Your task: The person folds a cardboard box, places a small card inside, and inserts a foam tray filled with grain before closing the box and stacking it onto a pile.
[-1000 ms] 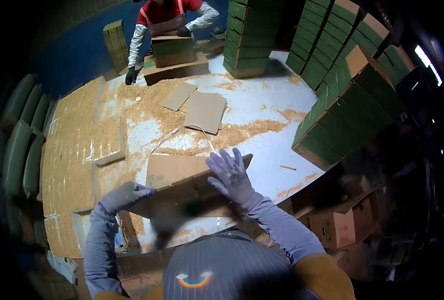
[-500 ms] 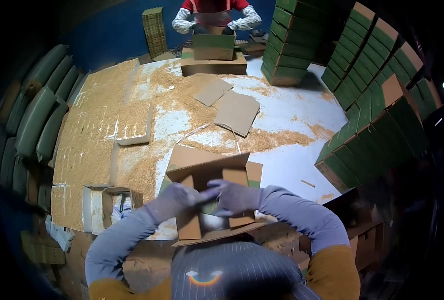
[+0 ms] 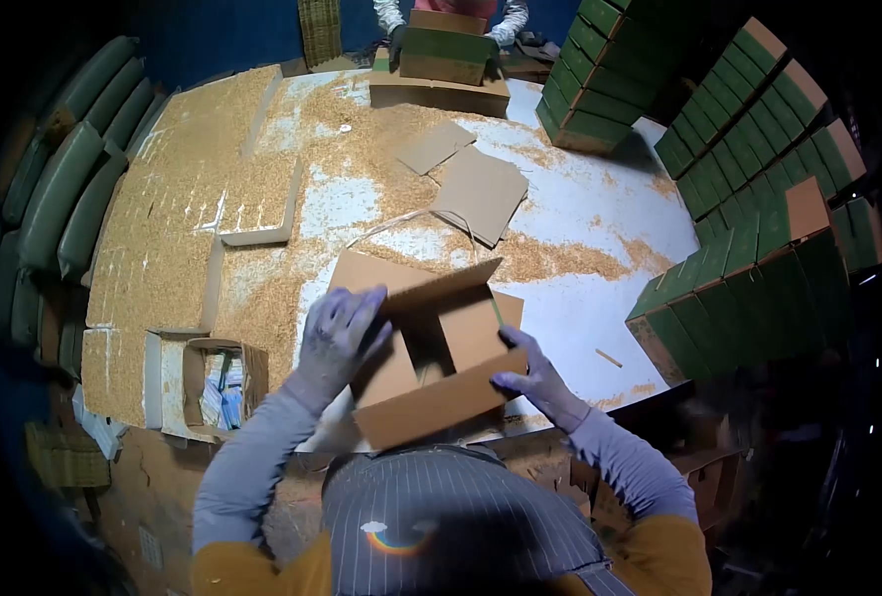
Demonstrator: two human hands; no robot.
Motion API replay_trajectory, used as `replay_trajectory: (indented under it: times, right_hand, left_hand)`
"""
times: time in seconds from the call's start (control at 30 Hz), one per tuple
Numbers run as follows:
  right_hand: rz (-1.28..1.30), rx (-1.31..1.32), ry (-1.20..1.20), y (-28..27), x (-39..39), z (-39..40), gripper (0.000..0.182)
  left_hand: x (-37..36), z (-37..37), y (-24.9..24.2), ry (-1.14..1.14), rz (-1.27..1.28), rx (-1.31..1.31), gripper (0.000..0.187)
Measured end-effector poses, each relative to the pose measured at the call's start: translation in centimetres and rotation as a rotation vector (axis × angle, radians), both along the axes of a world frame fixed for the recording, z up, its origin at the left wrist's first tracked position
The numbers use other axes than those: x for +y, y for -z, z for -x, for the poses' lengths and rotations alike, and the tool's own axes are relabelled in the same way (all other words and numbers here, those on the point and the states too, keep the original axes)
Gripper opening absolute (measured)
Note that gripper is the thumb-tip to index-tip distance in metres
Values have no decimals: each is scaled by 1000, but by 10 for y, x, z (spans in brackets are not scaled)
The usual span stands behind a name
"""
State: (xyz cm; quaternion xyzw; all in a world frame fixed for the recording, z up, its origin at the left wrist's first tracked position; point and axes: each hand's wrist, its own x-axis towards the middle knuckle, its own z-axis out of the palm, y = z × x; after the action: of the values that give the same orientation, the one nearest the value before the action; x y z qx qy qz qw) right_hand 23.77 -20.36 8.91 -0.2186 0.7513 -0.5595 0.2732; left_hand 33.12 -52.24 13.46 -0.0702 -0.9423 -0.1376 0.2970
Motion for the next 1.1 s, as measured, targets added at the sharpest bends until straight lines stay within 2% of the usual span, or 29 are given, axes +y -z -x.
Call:
replay_trajectory:
  times: [0.03, 0.07, 0.13, 0.17, 0.23, 0.27, 0.33, 0.37, 0.4, 0.43, 0.47, 0.5, 0.53, 0.57, 0.6, 0.63, 0.67, 0.7, 0.73, 0.77, 0.8, 0.83, 0.93, 1.03, 1.07, 1.1]
  right_hand:
    - [-125, 188, 44, 0, -4, 7, 92]
    - [-123, 186, 44, 5, -6, 11, 92]
    - [-329, 315, 206, 17, -14, 15, 95]
    - [-155, -32, 108, 15, -18, 26, 96]
    - [-160, -100, -1, -10, -26, 48, 96]
    - [-159, -163, -100, -29, -31, 56, 96]
    - [78, -139, -55, -86, -41, 64, 88]
    - [171, -142, -125, -83, -37, 78, 80]
    - [265, -147, -195, -78, -35, 90, 73]
    - [207, -211, -86, -69, -45, 95, 60]
    - [143, -15, -69, -46, -48, 105, 50]
    - [134, -191, 34, -32, -57, 101, 39]
    - [-110, -14, 110, -12, -62, 99, 29]
    - [-49, -75, 255, 34, -55, 105, 25]
    - [69, -206, 295, 71, -40, 111, 23]
    - [31, -234, 320, 65, -38, 106, 24]
    - [11, -178, 316, 62, -38, 102, 24]
    - [-11, -127, 320, 57, -39, 97, 24]
    - [-17, -133, 316, 51, -43, 91, 24]
    - [17, -169, 395, 44, -51, 85, 23]
    - [50, -204, 477, 38, -58, 82, 23]
    - [-34, -120, 462, 34, -64, 82, 25]
    - [36, -227, 510, 39, -66, 86, 28]
    - [13, -223, 512, 38, -66, 90, 31]
    - [9, -226, 505, 38, -65, 89, 32]
    - [7, -231, 510, 37, -65, 87, 32]
  left_hand:
    - [-4, -20, -20, 196, -117, -325, 56]
    - [-6, -34, -17, 364, -20, -198, 68]
    - [2, -61, 1, 555, 8, -384, 76]
    - [-2, -57, 12, 552, 10, -387, 76]
    - [-12, -44, 41, 618, 163, -363, 53]
    - [-23, -33, 46, 604, 172, -362, 53]
    - [-47, -9, 50, 354, -405, -173, 52]
    - [-44, 0, 55, 45, -773, -380, 44]
    - [-40, 9, 59, -301, -1190, -470, 40]
    - [-46, 23, 109, -451, -1124, -486, 39]
    - [-49, 30, 167, -478, -837, -503, 39]
    - [-43, 34, 207, -462, -570, -523, 39]
    - [-38, 35, 223, -446, -454, -553, 39]
    - [-44, 36, 203, -441, -542, -676, 41]
    - [-49, 37, 182, -443, -623, -800, 44]
    - [-66, 49, 141, -572, -808, -801, 38]
    - [-91, 63, 142, -706, -910, -614, 37]
    - [-126, 77, 164, -781, -955, -377, 45]
    - [-164, 90, 164, -831, -1342, -323, 44]
    - [-213, 107, 198, -864, -1413, -186, 42]
    - [-238, 113, 163, -906, -1626, -384, 41]
    - [-256, 122, 162, -915, -1718, -375, 39]
    - [-280, 132, 176, -930, -1855, -216, 46]
    - [-280, 124, 184, -1024, -1889, -39, 65]
    - [-274, 120, 186, -1136, -1841, 136, 43]
    - [-270, 110, 191, -1051, -1849, 271, 38]
